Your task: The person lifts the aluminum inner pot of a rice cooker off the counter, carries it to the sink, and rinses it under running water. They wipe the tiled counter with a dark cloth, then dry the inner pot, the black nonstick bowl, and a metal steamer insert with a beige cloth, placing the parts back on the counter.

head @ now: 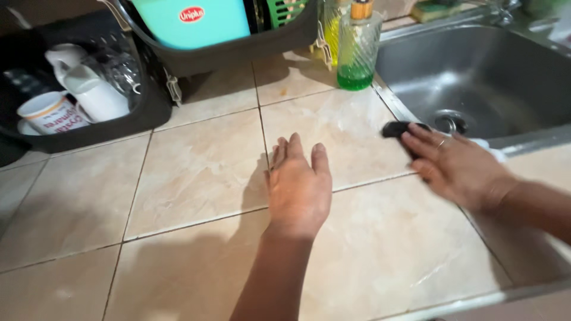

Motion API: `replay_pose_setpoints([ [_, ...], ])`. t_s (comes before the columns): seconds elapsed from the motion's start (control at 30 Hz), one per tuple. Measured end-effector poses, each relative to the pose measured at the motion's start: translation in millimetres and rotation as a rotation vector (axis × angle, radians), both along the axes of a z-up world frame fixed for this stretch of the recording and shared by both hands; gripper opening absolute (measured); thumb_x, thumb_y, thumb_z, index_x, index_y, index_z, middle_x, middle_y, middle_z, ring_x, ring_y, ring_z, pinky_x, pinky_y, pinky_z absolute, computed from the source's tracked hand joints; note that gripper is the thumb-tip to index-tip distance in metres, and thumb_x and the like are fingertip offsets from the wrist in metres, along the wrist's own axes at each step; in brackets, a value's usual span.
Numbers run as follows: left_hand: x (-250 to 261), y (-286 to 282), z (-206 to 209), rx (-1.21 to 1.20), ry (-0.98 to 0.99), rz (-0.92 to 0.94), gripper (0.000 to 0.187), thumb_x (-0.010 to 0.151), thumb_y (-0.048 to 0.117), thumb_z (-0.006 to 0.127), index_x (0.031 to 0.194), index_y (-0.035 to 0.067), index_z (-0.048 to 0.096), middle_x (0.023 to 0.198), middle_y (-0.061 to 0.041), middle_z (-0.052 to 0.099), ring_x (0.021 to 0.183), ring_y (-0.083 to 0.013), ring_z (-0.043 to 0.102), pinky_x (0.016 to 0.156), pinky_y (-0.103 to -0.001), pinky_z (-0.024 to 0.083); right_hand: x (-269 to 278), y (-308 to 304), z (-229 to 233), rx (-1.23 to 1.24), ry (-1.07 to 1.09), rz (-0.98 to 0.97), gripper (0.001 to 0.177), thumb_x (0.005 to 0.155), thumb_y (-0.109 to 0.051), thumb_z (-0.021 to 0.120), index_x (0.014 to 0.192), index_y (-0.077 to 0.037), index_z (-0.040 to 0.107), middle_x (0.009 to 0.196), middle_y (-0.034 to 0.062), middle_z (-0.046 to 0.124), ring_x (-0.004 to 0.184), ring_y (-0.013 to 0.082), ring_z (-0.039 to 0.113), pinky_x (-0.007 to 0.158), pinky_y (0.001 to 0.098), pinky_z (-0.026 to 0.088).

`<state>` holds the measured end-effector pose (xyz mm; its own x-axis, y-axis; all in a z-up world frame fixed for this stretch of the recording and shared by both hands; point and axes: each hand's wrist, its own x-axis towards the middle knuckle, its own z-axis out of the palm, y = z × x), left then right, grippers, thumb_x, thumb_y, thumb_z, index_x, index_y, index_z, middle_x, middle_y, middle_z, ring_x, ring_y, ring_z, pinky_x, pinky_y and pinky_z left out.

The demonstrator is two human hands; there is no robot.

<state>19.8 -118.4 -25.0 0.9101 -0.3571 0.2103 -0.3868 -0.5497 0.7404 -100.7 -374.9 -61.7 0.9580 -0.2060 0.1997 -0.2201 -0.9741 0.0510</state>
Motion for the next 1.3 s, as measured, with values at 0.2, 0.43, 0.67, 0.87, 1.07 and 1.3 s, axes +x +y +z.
replay_pose_setpoints([
  [0.2,-1,-32,7,0.038,-0.040,0.116,0.061,0.102,0.042,0.047,0.147,0.000,0.044,0.156,-0.023,0.039,0.148,-0.0351,0.031,0.121,-0.041,0.022,43,-100,28,0.086,0.004,-0.171,0.054,0.090,-0.018,0.064,0.144,-0.017,0.060,0.114,0.0202,0.074,0.103,0.0371,0.072,0.093,0.0447,0.056],
  [0.43,-14,-98,23,0.055,0.211,0.252,0.054,0.092,0.039,0.059,0.138,0.011,0.058,0.133,-0.020,0.063,0.129,-0.0343,0.058,0.109,-0.040,0.043,35,-56,21,0.050,-0.211,0.702,0.030,0.079,-0.005,0.063,0.107,-0.011,0.073,0.113,0.0143,0.072,0.110,0.0373,0.065,0.093,0.0445,0.053],
  [0.67,-28,-137,1,0.034,0.073,0.266,0.052,0.084,0.034,0.067,0.126,0.005,0.066,0.113,-0.026,0.070,0.111,-0.0402,0.067,0.099,-0.043,0.050,11,-114,-24,0.502,0.145,0.475,0.055,0.102,-0.020,0.052,0.154,-0.006,0.044,0.161,0.0147,0.034,0.122,0.0376,0.058,0.098,0.0427,0.049],
  [0.87,-31,-172,-14,-0.044,0.009,0.152,0.052,0.084,0.027,0.065,0.127,-0.002,0.064,0.113,-0.030,0.069,0.111,-0.0427,0.066,0.099,-0.043,0.051,43,-167,2,0.577,-0.036,-0.012,0.035,0.098,-0.020,0.055,0.129,-0.010,0.069,0.126,0.0187,0.070,0.112,0.0340,0.070,0.098,0.0388,0.054],
  [1.07,-22,-223,-2,-0.073,0.127,0.133,0.050,0.087,0.023,0.062,0.133,0.003,0.059,0.126,-0.022,0.065,0.119,-0.0397,0.060,0.103,-0.044,0.045,49,-103,3,0.686,-0.090,0.324,0.028,0.091,-0.012,0.059,0.118,-0.004,0.063,0.107,0.0226,0.070,0.099,0.0423,0.067,0.082,0.0455,0.054],
  [1.3,-12,-275,14,-0.104,0.051,0.060,0.047,0.088,0.024,0.064,0.131,0.004,0.061,0.126,-0.021,0.067,0.120,-0.0380,0.062,0.103,-0.043,0.047,35,-169,43,0.750,0.234,0.480,0.020,0.079,-0.008,0.069,0.094,-0.013,0.081,0.089,0.0100,0.082,0.077,0.0202,0.078,0.069,0.0361,0.060],
])
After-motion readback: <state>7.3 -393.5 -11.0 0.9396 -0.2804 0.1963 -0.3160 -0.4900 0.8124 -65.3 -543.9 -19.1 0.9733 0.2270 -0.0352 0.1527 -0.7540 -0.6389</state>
